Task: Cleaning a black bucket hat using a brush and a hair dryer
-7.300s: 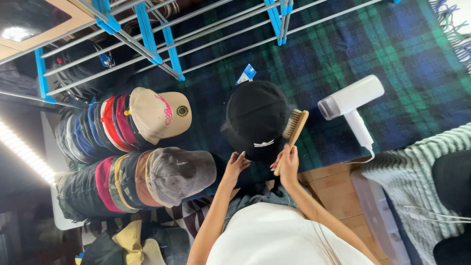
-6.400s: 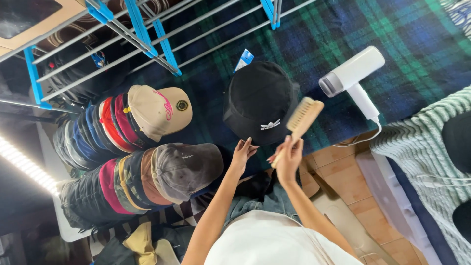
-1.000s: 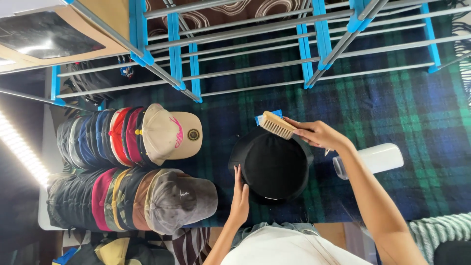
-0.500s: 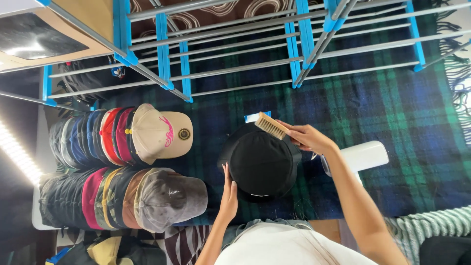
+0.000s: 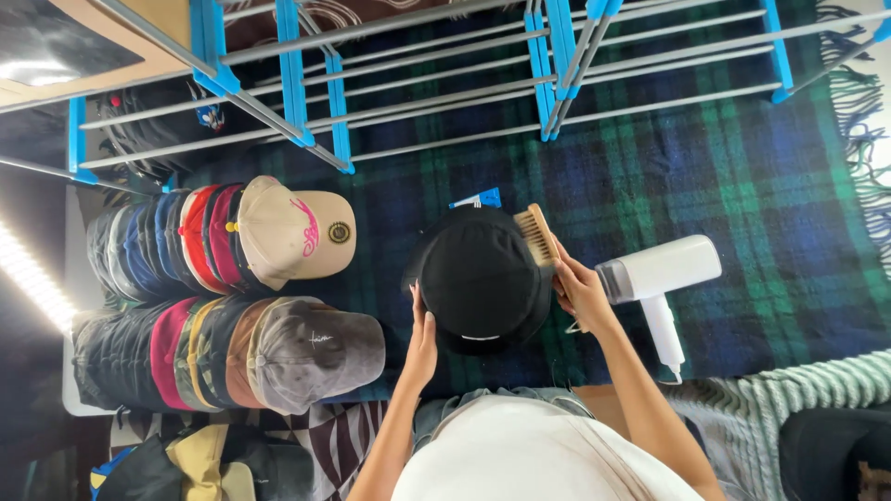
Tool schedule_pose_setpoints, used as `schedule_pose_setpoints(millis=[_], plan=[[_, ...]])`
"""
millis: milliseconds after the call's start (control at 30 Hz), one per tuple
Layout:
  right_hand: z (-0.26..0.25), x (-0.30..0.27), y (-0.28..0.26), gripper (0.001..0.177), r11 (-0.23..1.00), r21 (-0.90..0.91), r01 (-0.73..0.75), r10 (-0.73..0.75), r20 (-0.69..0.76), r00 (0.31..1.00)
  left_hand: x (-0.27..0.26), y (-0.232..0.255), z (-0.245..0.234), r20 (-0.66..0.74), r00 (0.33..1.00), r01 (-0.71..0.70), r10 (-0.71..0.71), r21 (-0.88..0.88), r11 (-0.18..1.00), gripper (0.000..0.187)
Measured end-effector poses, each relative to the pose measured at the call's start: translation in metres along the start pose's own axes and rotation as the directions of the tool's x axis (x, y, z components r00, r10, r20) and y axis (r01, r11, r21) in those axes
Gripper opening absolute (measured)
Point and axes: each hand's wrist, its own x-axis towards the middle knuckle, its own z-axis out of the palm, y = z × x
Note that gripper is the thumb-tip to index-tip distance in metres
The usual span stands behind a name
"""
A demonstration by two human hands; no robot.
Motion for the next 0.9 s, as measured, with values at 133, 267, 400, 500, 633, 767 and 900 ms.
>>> schedule_pose_setpoints(millis=[133, 267, 400, 500, 633, 767, 900], plan=[[-0.04, 0.021, 0.058, 0.038, 0.977, -0.191, -0.091, 0.074, -0.092, 0.993, 0.0, -0.003, 0.002, 0.006, 1.0, -0.02, 0.021, -0.019, 1.0, 0.058], [-0.008, -0.026, -0.012, 0.044, 0.979, -0.197, 0.059, -0.095, -0.18, 0.979, -0.001, -0.006, 0.001, -0.002, 1.0, -0.029, 0.029, -0.027, 0.999, 0.058], [0.046, -0.074, -0.011, 0.047, 0.977, -0.119, 0.18, -0.198, -0.169, 0.966, -0.001, -0.004, 0.0, 0.0, 0.999, -0.048, 0.048, 0.033, 0.998, 0.057], [0.039, -0.066, 0.036, 0.046, 0.979, -0.125, 0.164, -0.194, -0.295, 0.936, -0.001, -0.008, 0.003, -0.023, 0.996, -0.082, 0.082, -0.012, 0.997, 0.057], [-0.011, -0.013, 0.115, 0.041, 0.995, -0.096, 0.034, -0.062, -0.306, 0.95, 0.002, -0.017, 0.009, -0.043, 0.992, -0.12, 0.118, -0.049, 0.992, 0.056], [-0.02, -0.032, 0.087, 0.042, 0.993, -0.075, 0.087, -0.109, -0.372, 0.922, -0.004, -0.019, 0.014, -0.064, 0.984, -0.17, 0.166, -0.065, 0.983, 0.055], [0.039, -0.091, 0.012, 0.048, 0.946, -0.148, 0.287, -0.319, -0.285, 0.904, 0.003, -0.023, 0.008, -0.051, 0.98, -0.195, 0.193, -0.03, 0.98, 0.055]])
